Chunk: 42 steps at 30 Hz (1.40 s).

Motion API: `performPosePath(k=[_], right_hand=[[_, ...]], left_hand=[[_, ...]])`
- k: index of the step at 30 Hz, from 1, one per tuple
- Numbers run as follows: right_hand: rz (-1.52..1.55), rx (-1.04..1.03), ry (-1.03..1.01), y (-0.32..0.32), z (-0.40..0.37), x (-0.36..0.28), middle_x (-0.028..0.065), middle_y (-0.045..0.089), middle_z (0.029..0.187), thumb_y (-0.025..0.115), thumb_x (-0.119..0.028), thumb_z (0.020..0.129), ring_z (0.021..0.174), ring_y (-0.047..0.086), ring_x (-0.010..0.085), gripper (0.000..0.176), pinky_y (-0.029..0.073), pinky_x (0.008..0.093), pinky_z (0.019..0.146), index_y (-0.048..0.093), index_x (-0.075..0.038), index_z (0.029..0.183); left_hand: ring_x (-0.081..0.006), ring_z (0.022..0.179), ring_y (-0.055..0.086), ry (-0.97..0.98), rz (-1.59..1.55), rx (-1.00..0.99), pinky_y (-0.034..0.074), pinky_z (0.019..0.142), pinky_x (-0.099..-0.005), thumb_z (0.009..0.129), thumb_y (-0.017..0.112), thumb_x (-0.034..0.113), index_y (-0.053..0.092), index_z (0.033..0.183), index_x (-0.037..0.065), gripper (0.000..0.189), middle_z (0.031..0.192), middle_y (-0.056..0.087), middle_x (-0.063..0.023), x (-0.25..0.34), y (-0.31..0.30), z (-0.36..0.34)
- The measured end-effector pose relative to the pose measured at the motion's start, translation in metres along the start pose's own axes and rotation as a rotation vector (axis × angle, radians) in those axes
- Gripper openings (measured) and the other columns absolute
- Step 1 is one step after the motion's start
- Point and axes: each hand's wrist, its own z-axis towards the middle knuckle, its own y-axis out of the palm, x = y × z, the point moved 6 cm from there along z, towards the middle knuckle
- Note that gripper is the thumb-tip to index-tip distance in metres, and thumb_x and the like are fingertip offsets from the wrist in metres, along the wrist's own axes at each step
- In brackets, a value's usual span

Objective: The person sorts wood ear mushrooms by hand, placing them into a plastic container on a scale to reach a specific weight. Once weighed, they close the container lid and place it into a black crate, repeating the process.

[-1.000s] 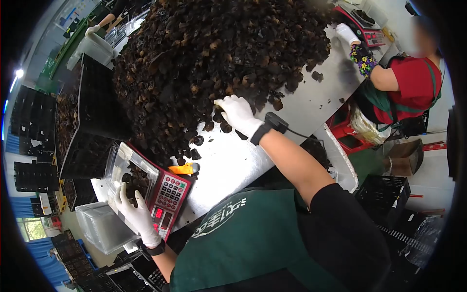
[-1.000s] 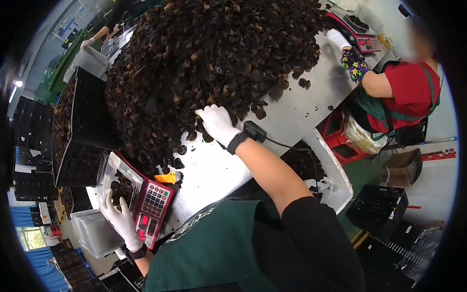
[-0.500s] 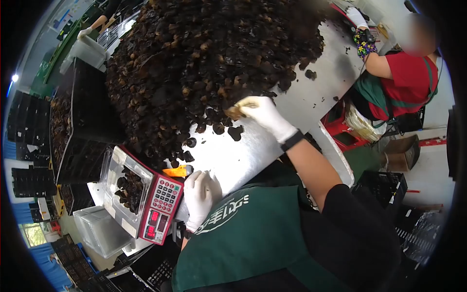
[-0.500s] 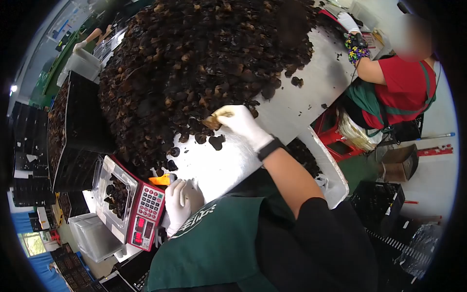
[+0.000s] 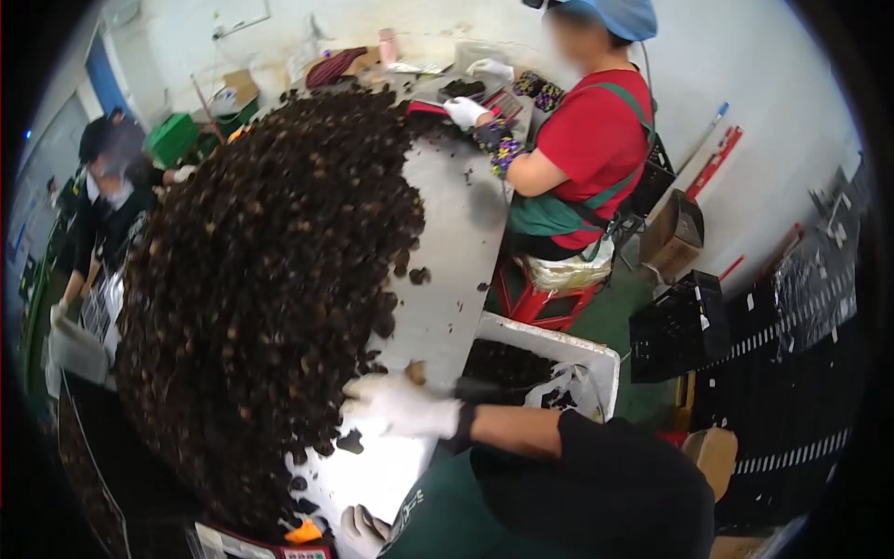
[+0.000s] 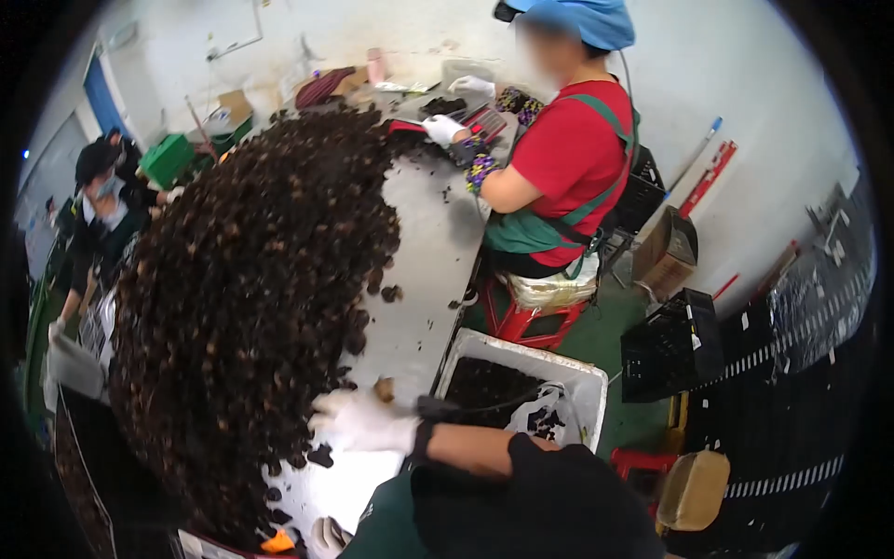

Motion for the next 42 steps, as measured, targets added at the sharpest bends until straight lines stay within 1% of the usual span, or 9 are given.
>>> performPosePath(k=[4,9,10,13,16,21,29,36,42], right_hand=[[-0.046,-0.262,-0.112,0.057,0.053,-0.038,0.0157,0.026,0.159,0.083,-0.046,0.067,0.145,0.027,0.0366,0.086,0.036,0.0638,0.105,0.047,-0.028,0.144],[-0.126,-0.061,-0.269,0.113,0.064,-0.044,0.0099,0.051,0.130,0.064,-0.041,0.084,0.114,0.049,0.0279,0.039,0.050,0.0439,0.083,0.062,-0.015,0.113],[-0.162,0.007,-0.339,0.106,0.055,-0.048,0.0078,0.058,0.114,0.062,-0.038,0.084,0.101,0.053,0.0259,0.029,0.050,0.0409,0.078,0.067,-0.014,0.098],[0.129,-0.144,-0.174,0.059,0.051,-0.058,0.0105,0.061,0.088,0.060,-0.042,0.084,0.079,0.058,0.0265,0.028,0.051,0.0372,0.056,0.068,-0.015,0.082],[-0.047,-0.091,-0.266,0.079,0.052,-0.060,0.0052,0.063,0.090,0.055,-0.043,0.088,0.098,0.054,0.0247,0.032,0.044,0.0370,0.087,0.068,-0.013,0.086],[0.422,0.353,0.023,0.077,0.057,-0.046,0.0028,0.068,0.086,0.070,-0.006,0.081,0.079,0.066,0.0179,0.011,0.052,0.0338,0.070,0.070,-0.006,0.091],[1.281,0.336,0.705,0.057,-0.001,0.023,0.0082,0.071,0.098,0.064,-0.002,0.091,0.092,0.066,0.0138,0.028,0.053,0.0281,0.083,0.064,0.000,0.119],[1.532,0.416,1.150,0.032,-0.071,0.079,-0.0006,0.065,0.086,0.064,-0.015,0.094,0.059,0.054,0.0087,0.045,0.028,0.0206,0.039,0.053,-0.022,0.137],[1.095,0.734,0.932,-0.006,-0.144,0.082,-0.0039,0.058,0.078,0.064,-0.016,0.085,0.064,0.052,0.0083,0.008,0.033,0.0235,0.048,0.057,-0.019,0.086]], left_hand=[[-0.0303,0.099,0.058,-0.136,0.086,-0.062,0.037,0.101,-0.0420,0.094,0.059,0.026,0.056,0.126,0.000,0.041,0.109,0.061,-0.0256,0.002,-0.005,0.004],[-0.0314,0.099,0.059,-0.825,-0.176,-0.380,0.047,0.088,-0.0418,0.101,0.050,0.020,0.058,0.124,0.001,0.031,0.109,0.063,-0.0197,0.020,-0.020,0.031],[-0.0492,0.101,0.058,-0.087,0.121,0.146,0.050,0.085,-0.0559,0.080,0.060,0.010,0.057,0.121,-0.009,0.045,0.113,0.058,-0.0309,0.008,0.008,-0.009],[-0.0478,0.114,0.053,-0.326,0.073,-0.023,0.042,0.100,-0.0568,0.082,0.058,0.003,0.058,0.124,-0.003,0.042,0.125,0.056,-0.0273,0.017,0.000,-0.006],[-0.0432,0.120,0.052,-0.405,0.081,-0.056,0.040,0.103,-0.0545,0.085,0.061,0.005,0.059,0.127,0.000,0.042,0.128,0.056,-0.0231,0.021,0.000,0.005],[-0.0423,0.125,0.050,-0.421,-0.044,-0.027,0.040,0.105,-0.0529,0.086,0.061,0.005,0.058,0.127,0.002,0.042,0.130,0.055,-0.0218,0.015,0.000,0.003],[-0.0410,0.118,0.054,-0.356,-0.050,0.039,0.044,0.100,-0.0508,0.079,0.061,0.000,0.060,0.119,0.002,0.040,0.124,0.057,-0.0222,0.015,-0.004,0.001],[-0.0423,0.124,0.048,-0.315,-0.085,0.033,0.038,0.105,-0.0527,0.082,0.055,-0.004,0.060,0.117,0.000,0.036,0.129,0.055,-0.0201,0.016,-0.005,0.001],[-0.0426,0.106,0.058,-0.230,-0.008,0.004,0.047,0.091,-0.0504,0.073,0.059,-0.005,0.062,0.108,-0.001,0.035,0.114,0.061,-0.0222,0.034,-0.042,0.027]])
